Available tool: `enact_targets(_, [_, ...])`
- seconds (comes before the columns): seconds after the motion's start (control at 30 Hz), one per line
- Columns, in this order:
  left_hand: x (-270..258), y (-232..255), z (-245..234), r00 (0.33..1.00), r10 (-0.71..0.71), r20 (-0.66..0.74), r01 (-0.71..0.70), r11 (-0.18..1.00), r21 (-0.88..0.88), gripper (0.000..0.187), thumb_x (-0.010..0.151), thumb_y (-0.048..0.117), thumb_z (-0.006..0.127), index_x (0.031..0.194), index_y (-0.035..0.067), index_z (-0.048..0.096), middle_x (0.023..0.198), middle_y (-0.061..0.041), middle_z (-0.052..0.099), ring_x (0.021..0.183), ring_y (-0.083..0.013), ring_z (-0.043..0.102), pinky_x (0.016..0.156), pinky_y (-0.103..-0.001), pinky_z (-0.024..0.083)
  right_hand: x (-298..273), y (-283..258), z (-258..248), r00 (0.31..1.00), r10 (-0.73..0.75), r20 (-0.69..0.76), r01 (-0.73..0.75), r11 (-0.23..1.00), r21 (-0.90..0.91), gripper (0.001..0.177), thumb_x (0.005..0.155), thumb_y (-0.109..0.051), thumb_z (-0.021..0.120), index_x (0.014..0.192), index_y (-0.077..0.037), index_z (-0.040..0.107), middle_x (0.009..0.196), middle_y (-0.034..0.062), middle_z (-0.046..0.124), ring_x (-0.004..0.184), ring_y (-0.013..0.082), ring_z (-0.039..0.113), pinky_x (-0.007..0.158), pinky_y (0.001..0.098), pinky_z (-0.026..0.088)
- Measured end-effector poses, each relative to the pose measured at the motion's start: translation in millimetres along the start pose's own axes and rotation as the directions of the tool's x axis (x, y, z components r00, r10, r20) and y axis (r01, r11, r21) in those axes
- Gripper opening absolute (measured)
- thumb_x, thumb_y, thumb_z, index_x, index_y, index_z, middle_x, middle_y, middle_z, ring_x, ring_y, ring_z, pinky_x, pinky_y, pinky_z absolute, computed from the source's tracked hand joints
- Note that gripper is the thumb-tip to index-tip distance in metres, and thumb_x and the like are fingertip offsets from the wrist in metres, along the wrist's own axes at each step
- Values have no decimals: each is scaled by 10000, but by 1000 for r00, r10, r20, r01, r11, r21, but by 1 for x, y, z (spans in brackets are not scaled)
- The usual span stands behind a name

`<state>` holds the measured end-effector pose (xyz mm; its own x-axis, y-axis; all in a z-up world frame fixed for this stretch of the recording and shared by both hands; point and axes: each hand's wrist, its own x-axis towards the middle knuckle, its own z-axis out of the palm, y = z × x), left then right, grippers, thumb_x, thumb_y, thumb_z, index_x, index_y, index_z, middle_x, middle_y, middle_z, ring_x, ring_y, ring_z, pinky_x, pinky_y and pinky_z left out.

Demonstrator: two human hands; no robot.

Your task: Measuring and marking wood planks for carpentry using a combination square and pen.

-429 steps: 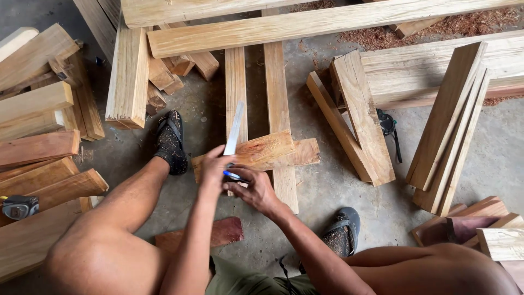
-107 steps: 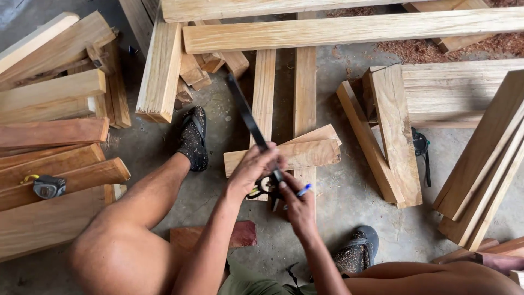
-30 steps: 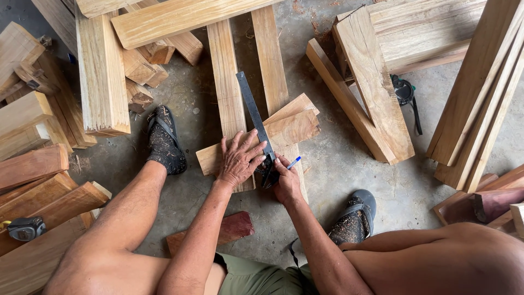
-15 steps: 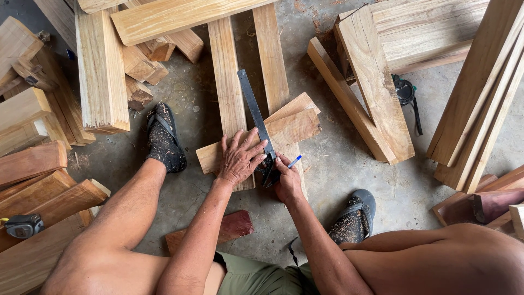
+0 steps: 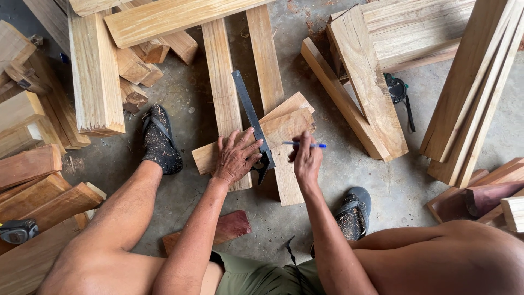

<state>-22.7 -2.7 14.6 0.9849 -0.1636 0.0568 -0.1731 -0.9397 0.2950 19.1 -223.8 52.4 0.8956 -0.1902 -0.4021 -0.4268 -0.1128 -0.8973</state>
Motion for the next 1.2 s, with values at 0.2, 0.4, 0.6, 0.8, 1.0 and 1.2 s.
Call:
enact_targets(0.2, [2, 0, -2, 1000, 20, -21, -20, 1000, 10, 454, 985, 601, 514, 1361, 398, 666, 1610, 30, 430, 1420, -360, 365, 1107, -667, 210, 19, -28, 29, 942, -241, 232, 271, 957, -106, 252, 924, -242, 699, 1050, -39, 778, 942, 130, 793, 815, 192, 748, 688, 325, 622])
enact_targets(0.4, [1, 2, -8, 1000, 11, -29, -12, 1000, -26, 414, 957, 532, 596, 1348, 412, 661, 1606, 28, 437, 1403, -345, 382, 1088, -635, 253, 42, -14, 47, 830, -455, 323, 503, 861, -78, 221, 882, -79, 688, 1080, -30, 773, 952, 121, 792, 852, 149, 753, 768, 319, 592])
enact_targets(0.6, [2, 3, -8, 1000, 9, -6, -9, 999, -34, 408, 959, 532, 594, 1339, 405, 668, 1598, 30, 439, 1405, -334, 376, 1093, -654, 236, 46, -11, 39, 839, -319, 441, 416, 898, -142, 238, 850, -76, 678, 1060, -61, 790, 786, 119, 763, 697, 128, 661, 645, 320, 547])
enact_targets(0.8, [1, 2, -6, 1000, 6, -7, -6, 999, -39, 436, 977, 580, 550, 1333, 369, 686, 1600, 34, 436, 1424, -336, 358, 1118, -654, 207, 16, -25, 8, 830, -253, 497, 453, 826, -336, 251, 811, -95, 704, 1039, -101, 808, 765, 95, 753, 616, 135, 658, 608, 326, 543])
enact_targets(1.0, [2, 1, -3, 1000, -11, 3, 11, 999, -32, 445, 975, 593, 538, 1327, 371, 695, 1603, 58, 426, 1437, -319, 353, 1157, -642, 178, 14, 15, -12, 801, -131, 584, 468, 746, -474, 168, 782, -156, 771, 921, -92, 842, 772, 68, 764, 649, 107, 689, 655, 307, 569])
enact_targets(1.2, [3, 5, -7, 999, -16, 41, 17, 999, -47, 441, 971, 545, 556, 1354, 362, 673, 1621, 50, 407, 1459, -320, 334, 1158, -699, 156, 15, 89, 20, 912, 132, 388, -117, 991, -63, 328, 1009, -289, 640, 1146, -1, 717, 940, 88, 771, 774, 162, 709, 671, 327, 598])
